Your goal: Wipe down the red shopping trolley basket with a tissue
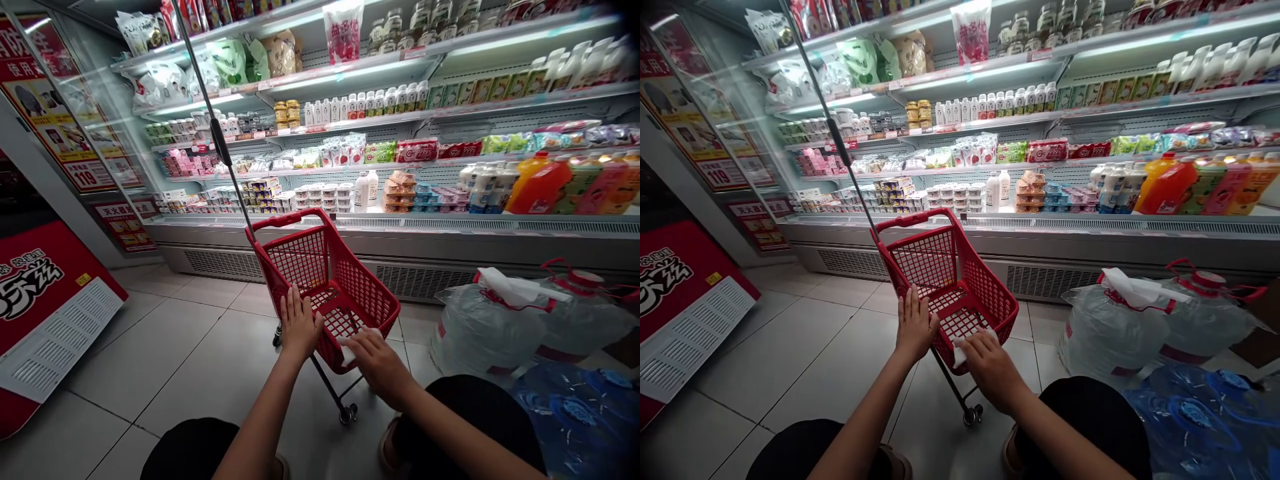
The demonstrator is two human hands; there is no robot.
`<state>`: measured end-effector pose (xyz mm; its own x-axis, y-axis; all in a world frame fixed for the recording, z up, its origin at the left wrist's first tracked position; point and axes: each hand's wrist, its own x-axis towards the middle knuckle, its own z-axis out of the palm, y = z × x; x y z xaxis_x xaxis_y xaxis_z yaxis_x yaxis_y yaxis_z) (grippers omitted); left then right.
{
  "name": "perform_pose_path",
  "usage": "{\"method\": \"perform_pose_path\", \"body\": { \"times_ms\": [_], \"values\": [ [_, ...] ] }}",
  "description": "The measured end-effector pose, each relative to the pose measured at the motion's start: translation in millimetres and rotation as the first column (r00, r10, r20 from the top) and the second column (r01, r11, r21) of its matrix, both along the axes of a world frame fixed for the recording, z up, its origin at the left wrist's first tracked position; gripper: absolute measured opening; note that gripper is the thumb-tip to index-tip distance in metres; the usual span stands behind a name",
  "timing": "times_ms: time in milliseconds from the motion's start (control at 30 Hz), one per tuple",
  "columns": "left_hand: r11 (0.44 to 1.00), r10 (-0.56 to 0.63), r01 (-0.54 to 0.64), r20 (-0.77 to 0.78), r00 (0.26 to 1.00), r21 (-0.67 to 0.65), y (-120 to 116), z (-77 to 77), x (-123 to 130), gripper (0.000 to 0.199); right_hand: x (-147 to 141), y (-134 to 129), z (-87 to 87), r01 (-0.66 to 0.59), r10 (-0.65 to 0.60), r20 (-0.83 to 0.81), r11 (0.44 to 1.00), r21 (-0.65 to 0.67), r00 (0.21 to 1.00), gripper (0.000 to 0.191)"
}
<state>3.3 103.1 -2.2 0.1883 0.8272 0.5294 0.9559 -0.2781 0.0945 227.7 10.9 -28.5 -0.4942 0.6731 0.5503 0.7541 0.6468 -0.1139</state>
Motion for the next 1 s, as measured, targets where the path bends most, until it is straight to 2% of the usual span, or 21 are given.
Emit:
{"method": "perform_pose_path", "body": {
  "times_ms": [100,200,333,400,500,600,667,733,800,867,1000],
  "values": [
    [1.000,-0.009,0.009,-0.020,1.000,-0.020,1.6,3.0,-7.6,0.053,-0.1,1.7,-3.4,-0.080,0.077,0.042,0.995,0.066,0.996,0.064],
    [0.998,-0.016,0.013,-0.034,0.999,-0.061,3.2,6.7,-15.0,0.054,41.2,16.4,-7.5,-0.125,0.110,0.125,0.985,0.117,0.986,0.074],
    [0.993,-0.002,-0.003,-0.044,0.999,-0.120,7.5,15.5,-21.3,0.055,111.2,34.3,-11.7,0.011,-0.039,0.165,0.987,0.163,0.985,0.083],
    [0.993,0.006,-0.013,-0.055,0.998,-0.118,8.3,20.2,-19.5,0.055,128.0,37.4,-16.5,0.115,-0.144,0.155,0.976,0.184,0.977,0.087],
    [0.998,-0.027,0.021,-0.084,0.996,-0.065,0.6,18.9,-3.0,0.054,116.4,33.5,-29.8,0.227,-0.250,0.094,0.952,0.203,0.964,0.089],
    [0.990,-0.143,0.144,-0.120,0.982,-0.004,-21.3,0.6,28.9,0.057,81.3,23.1,-43.5,0.267,-0.277,0.020,0.942,0.204,0.961,0.086],
    [0.971,-0.235,0.239,-0.141,0.962,0.016,-39.5,-16.6,48.9,0.062,64.0,17.0,-47.0,0.224,-0.233,0.027,0.956,0.189,0.972,0.084],
    [0.966,-0.248,0.255,-0.133,0.960,0.041,-54.9,-30.0,58.6,0.068,59.3,15.5,-43.8,0.129,-0.144,0.073,0.976,0.176,0.987,0.082],
    [0.967,-0.243,0.252,-0.136,0.960,0.049,-64.3,-34.8,55.3,0.069,65.9,20.9,-35.4,0.011,-0.032,0.129,0.986,0.164,0.991,0.079],
    [0.955,-0.285,0.294,-0.160,0.945,0.035,-68.2,-31.5,43.0,0.067,77.5,33.6,-24.5,-0.079,0.055,0.160,0.986,0.145,0.986,0.078],
    [0.930,-0.360,0.367,-0.196,0.912,-0.006,-71.5,-17.0,17.3,0.067,91.6,75.0,-4.9,-0.101,0.087,0.140,0.991,0.090,0.986,0.078]
  ]
}}
